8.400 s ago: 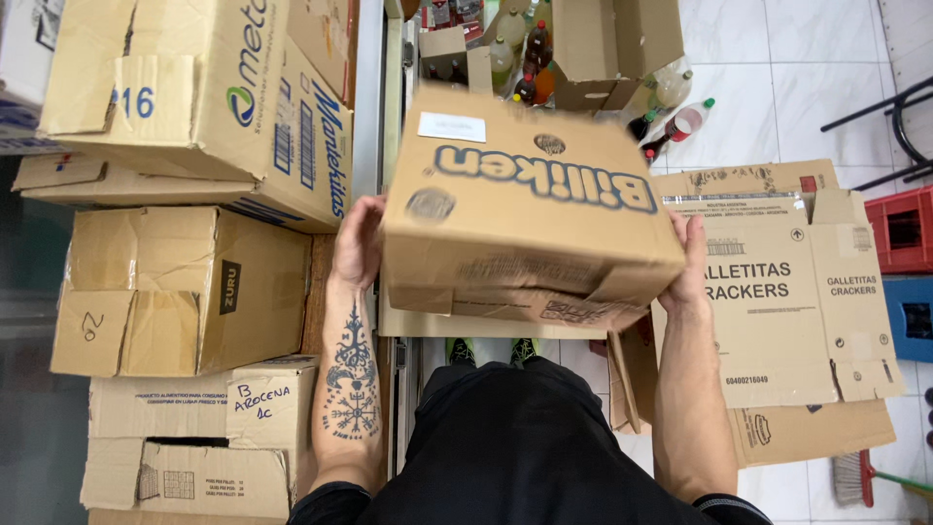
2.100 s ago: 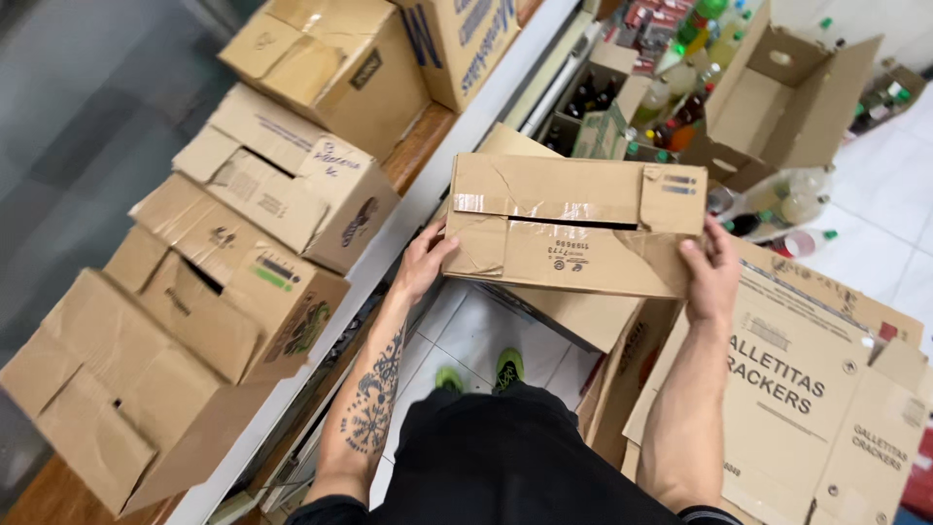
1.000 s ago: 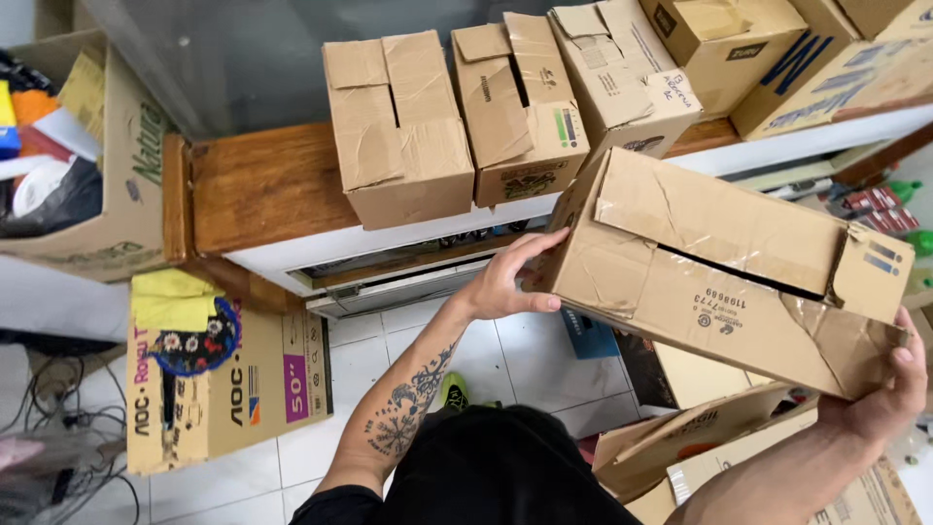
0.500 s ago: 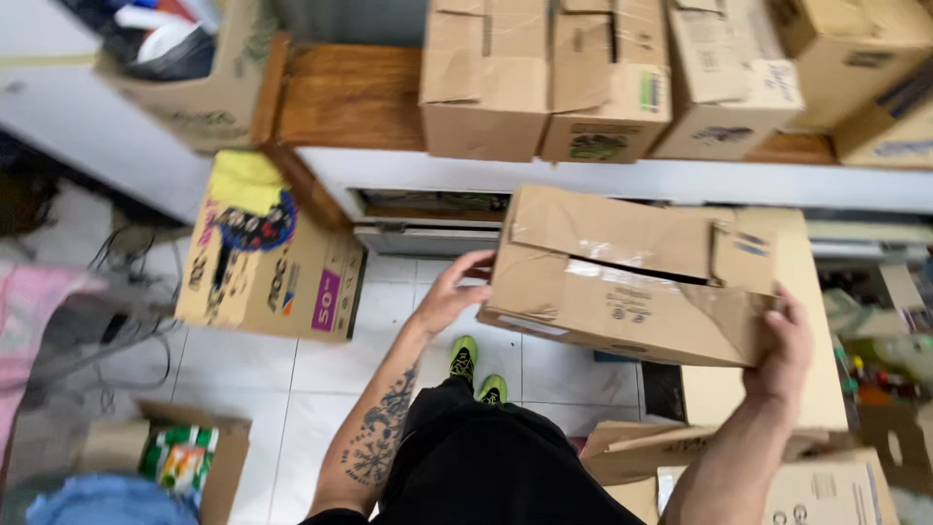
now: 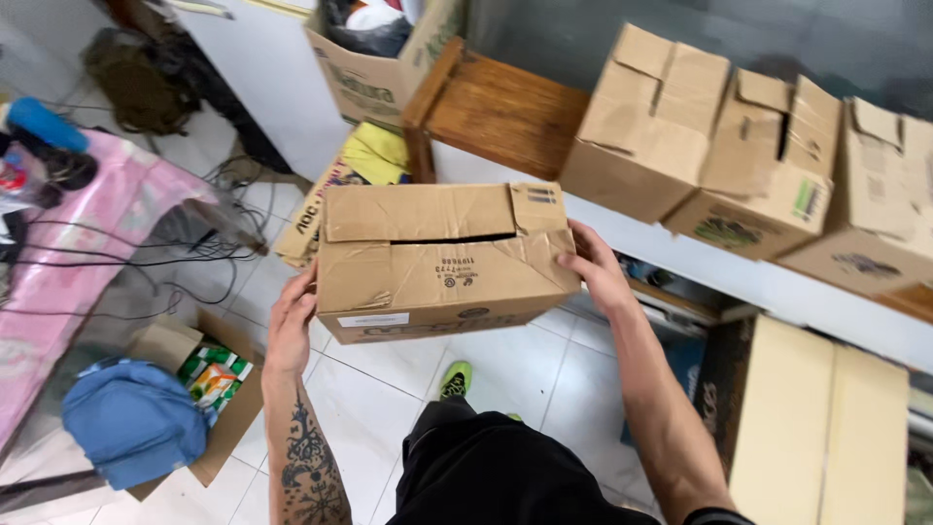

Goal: The person folds several cardboard boxes one by one by tucking the bottom and top flaps together.

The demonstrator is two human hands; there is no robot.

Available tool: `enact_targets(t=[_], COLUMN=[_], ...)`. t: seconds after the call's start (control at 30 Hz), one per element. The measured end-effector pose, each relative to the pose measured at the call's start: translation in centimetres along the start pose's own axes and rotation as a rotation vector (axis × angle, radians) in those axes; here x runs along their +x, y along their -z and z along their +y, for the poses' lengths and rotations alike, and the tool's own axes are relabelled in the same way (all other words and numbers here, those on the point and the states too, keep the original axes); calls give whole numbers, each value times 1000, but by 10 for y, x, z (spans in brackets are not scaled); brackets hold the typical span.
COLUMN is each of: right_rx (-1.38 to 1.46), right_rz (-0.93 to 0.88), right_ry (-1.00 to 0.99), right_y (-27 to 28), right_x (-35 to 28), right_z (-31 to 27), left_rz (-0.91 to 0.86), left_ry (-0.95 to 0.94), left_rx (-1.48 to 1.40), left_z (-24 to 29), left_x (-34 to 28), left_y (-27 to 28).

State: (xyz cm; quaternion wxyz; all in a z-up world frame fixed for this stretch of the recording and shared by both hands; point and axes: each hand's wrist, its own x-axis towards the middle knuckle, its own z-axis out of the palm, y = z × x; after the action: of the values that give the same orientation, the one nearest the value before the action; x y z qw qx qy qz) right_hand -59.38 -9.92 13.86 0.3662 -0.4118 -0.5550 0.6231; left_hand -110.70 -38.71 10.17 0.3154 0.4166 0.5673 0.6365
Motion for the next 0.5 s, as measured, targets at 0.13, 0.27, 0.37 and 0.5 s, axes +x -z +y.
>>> enact_targets(t=[0.13, 0.27, 0.37, 0.5], right_rx=[-130, -477, -765, -1009], right_rz=[-144, -220, -160, 43], right_ry=[129, 275, 147, 126], right_y=[-39, -63, -87, -58], right_x=[83, 150, 174, 243], right_z=[-67, -168, -272, -297], left_rz=[-48, -185, -191, -252], left_ry=[-34, -93, -224, -285], left_rx=[66, 163, 244, 180], left_z=[51, 80, 103, 95], left_x=[6, 29, 64, 101], left_y=[23, -16, -76, -159])
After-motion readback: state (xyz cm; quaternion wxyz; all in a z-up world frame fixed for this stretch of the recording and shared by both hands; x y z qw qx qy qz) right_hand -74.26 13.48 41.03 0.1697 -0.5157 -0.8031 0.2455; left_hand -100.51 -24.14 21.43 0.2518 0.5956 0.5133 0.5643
